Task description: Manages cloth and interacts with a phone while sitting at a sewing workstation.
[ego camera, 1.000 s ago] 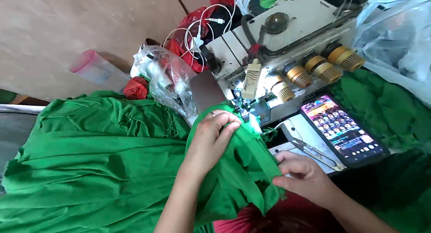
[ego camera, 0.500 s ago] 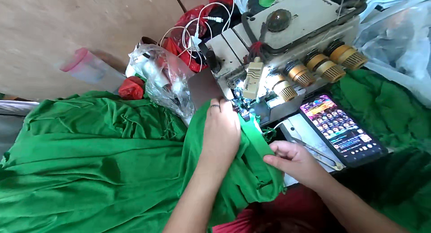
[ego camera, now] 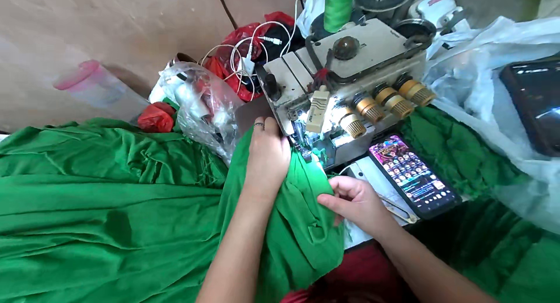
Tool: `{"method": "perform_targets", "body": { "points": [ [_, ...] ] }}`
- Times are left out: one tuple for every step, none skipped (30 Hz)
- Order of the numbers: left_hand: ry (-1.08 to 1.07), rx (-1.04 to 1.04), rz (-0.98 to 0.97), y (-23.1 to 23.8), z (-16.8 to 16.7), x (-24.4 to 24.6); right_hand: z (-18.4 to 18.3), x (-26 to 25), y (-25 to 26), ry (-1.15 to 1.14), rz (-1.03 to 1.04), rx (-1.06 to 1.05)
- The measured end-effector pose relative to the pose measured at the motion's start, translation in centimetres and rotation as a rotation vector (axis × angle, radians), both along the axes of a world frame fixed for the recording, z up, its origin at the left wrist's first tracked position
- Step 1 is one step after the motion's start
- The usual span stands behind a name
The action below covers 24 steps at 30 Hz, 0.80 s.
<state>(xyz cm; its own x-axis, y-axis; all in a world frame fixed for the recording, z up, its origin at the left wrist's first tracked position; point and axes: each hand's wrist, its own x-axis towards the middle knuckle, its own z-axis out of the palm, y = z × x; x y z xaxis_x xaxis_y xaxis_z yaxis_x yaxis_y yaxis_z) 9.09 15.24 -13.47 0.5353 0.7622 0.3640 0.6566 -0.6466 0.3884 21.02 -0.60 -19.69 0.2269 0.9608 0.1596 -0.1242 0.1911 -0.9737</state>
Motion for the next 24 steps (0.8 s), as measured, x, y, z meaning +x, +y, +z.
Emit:
{"method": "perform_targets", "body": {
  "points": [
    [-0.018,-0.029,-0.005,0.1,0.2,-0.2,0.2,-0.1,0.1,0.008,-0.006,-0.018],
    [-0.045,-0.055,-0.016,0.0,0.4,-0.5,0.4,-0.1,0.2,0.011,-0.015,-0.031],
    [-0.085,-0.071,-0.038,-0.2,0.6,-1.2,0.6,-0.1,0.2,0.014,-0.022,-0.041],
    [-0.128,-0.057,-0.066,-0.8,0.6,-2.0,0.8,-0.1,0.2,0.018,-0.024,-0.050],
    [-0.163,0.000,-0.094,-1.7,0.6,-3.1,0.9,-0.2,0.2,0.018,-0.023,-0.066],
    [-0.199,0.077,-0.112,-3.2,0.4,-4.1,1.0,-0.3,0.1,0.015,-0.021,-0.081],
    [-0.222,0.155,-0.120,-5.0,0.2,-4.9,1.0,-0.2,0.0,0.017,-0.014,-0.089],
    [-0.204,0.202,-0.119,-7.0,0.0,-5.7,1.0,-0.2,0.0,0.019,-0.005,-0.091],
    [-0.141,0.216,-0.117,-8.8,-0.4,-6.2,0.9,0.0,0.0,0.015,0.006,-0.089],
    [-0.065,0.206,-0.127,-10.3,-0.9,-6.7,0.8,0.1,0.0,-0.004,0.013,-0.079],
    [0.011,0.199,-0.148,-11.2,-1.6,-7.1,0.6,0.3,0.0,-0.046,0.013,-0.057],
    [0.062,0.198,-0.176,-11.6,-2.2,-7.5,0.5,0.4,0.0,-0.115,-0.007,-0.020],
    [0.070,0.195,-0.207,-11.6,-2.4,-7.9,0.3,0.5,0.0,-0.211,-0.062,0.044],
    [0.035,0.170,-0.246,-11.4,-2.2,-8.2,0.0,0.5,0.2,-0.329,-0.141,0.125],
    [-0.040,0.106,-0.287,-11.3,-1.5,-8.4,0.0,0.4,0.5,-0.448,-0.220,0.201],
    [-0.138,0.004,-0.334,-11.3,-0.5,-8.6,0.1,0.4,0.8,-0.559,-0.270,0.269],
    [-0.228,-0.112,-0.379,-11.4,0.5,-8.6,0.4,0.4,1.1,-0.658,-0.287,0.336],
    [-0.293,-0.231,-0.417,-11.6,1.7,-8.5,0.6,0.5,1.6,-0.745,-0.270,0.407],
    [-0.304,-0.321,-0.452,-11.7,2.8,-8.5,0.9,0.6,2.1,-0.812,-0.227,0.470],
    [-0.263,-0.364,-0.488,-11.9,3.9,-8.5,1.2,0.7,2.5,-0.855,-0.173,0.519],
    [-0.169,-0.357,-0.511,-12.0,5.1,-8.5,1.5,0.7,2.9,-0.856,-0.116,0.546],
    [-0.025,-0.293,-0.511,-12.1,6.3,-8.6,1.9,0.7,3.0,-0.830,-0.052,0.564],
    [0.128,-0.188,-0.479,-12.2,7.4,-8.8,2.2,0.8,3.1,-0.800,0.002,0.591],
    [0.247,-0.093,-0.425,-12.3,8.3,-9.1,2.6,0.8,3.0,-0.773,0.056,0.616]
  ]
}}
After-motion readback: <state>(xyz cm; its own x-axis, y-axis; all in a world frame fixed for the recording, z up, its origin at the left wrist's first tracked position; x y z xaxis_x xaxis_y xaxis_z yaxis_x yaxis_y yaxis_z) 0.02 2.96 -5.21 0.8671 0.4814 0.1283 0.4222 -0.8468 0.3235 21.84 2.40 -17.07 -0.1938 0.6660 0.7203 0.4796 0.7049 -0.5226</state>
